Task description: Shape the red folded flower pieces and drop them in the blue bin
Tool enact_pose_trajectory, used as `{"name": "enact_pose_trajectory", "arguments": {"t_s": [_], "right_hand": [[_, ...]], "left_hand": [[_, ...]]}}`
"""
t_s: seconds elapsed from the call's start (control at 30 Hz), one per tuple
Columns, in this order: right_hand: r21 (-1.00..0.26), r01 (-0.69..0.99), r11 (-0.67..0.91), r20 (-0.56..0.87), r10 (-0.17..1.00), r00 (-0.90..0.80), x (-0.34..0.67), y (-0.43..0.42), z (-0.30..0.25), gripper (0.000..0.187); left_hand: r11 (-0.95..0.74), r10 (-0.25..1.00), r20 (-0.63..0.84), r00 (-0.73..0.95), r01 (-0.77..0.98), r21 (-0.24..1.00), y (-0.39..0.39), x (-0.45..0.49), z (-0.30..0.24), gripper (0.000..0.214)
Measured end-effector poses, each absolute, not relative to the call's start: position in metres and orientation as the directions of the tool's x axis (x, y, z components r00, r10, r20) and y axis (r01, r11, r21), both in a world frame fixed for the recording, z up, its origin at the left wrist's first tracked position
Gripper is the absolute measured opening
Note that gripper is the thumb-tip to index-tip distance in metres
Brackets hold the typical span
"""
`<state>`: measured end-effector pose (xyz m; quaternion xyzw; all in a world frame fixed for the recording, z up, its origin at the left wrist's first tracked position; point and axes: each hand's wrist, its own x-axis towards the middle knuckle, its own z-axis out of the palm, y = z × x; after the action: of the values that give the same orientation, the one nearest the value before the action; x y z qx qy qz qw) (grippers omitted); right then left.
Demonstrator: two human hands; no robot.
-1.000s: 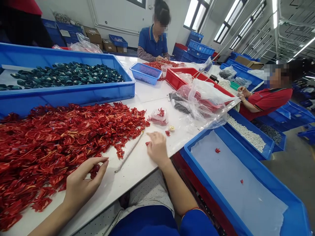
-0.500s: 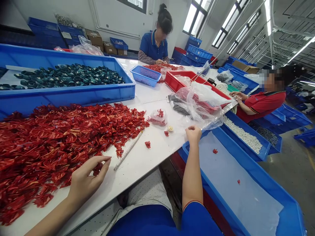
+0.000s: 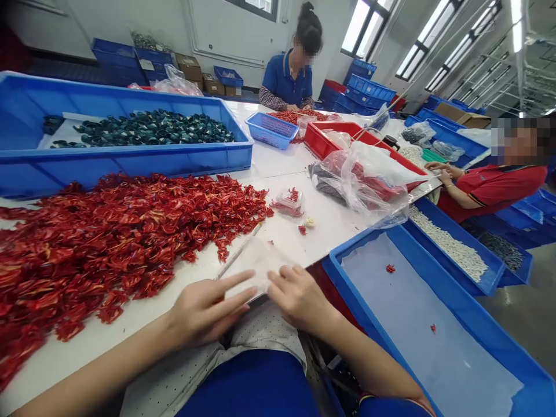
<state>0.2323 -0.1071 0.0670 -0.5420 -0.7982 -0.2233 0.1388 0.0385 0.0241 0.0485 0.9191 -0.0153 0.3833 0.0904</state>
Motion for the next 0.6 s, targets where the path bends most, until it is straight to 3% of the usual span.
{"name": "enact_pose_trajectory", "arguments": {"t_s": [0.07, 0.13, 0.2, 0.27, 0.43, 0.53, 0.6], "right_hand": [[0.225, 0.886, 0.407, 0.351, 0.814, -0.463, 0.221, -0.102, 0.060, 0.023], [0.230, 0.874, 0.429, 0.262, 0.837, -0.480, 0.218, -0.101, 0.058, 0.025], [0.203, 0.892, 0.403, 0.181, 0.880, -0.439, 0.217, -0.102, 0.062, 0.020], [0.156, 0.928, 0.338, 0.113, 0.928, -0.356, 0.218, -0.102, 0.068, 0.015], [0.193, 0.979, 0.072, -0.073, 0.996, -0.058, 0.215, -0.090, 0.078, 0.028], [0.211, 0.977, -0.010, -0.151, 0.988, 0.043, 0.211, -0.080, 0.079, 0.004], [0.204, 0.979, 0.001, -0.172, 0.985, 0.034, 0.209, -0.075, 0.082, 0.021]], "left_hand": [[-0.980, 0.022, 0.494, 0.869, -0.079, 0.182, 0.019, 0.046, 0.055, 0.020], [-0.968, 0.133, 0.209, 0.969, 0.082, 0.239, 0.017, 0.052, 0.060, 0.023], [-0.942, 0.238, -0.028, 0.971, 0.238, 0.235, 0.017, 0.058, 0.065, 0.025], [-0.912, 0.323, -0.164, 0.932, 0.353, 0.211, 0.017, 0.062, 0.069, 0.027], [-0.838, 0.450, -0.255, 0.856, 0.504, 0.210, 0.009, 0.072, 0.074, 0.047], [-0.800, 0.489, -0.280, 0.826, 0.553, 0.234, -0.001, 0.076, 0.075, 0.053], [-0.776, 0.510, -0.282, 0.813, 0.576, 0.258, -0.005, 0.078, 0.076, 0.054]]}}
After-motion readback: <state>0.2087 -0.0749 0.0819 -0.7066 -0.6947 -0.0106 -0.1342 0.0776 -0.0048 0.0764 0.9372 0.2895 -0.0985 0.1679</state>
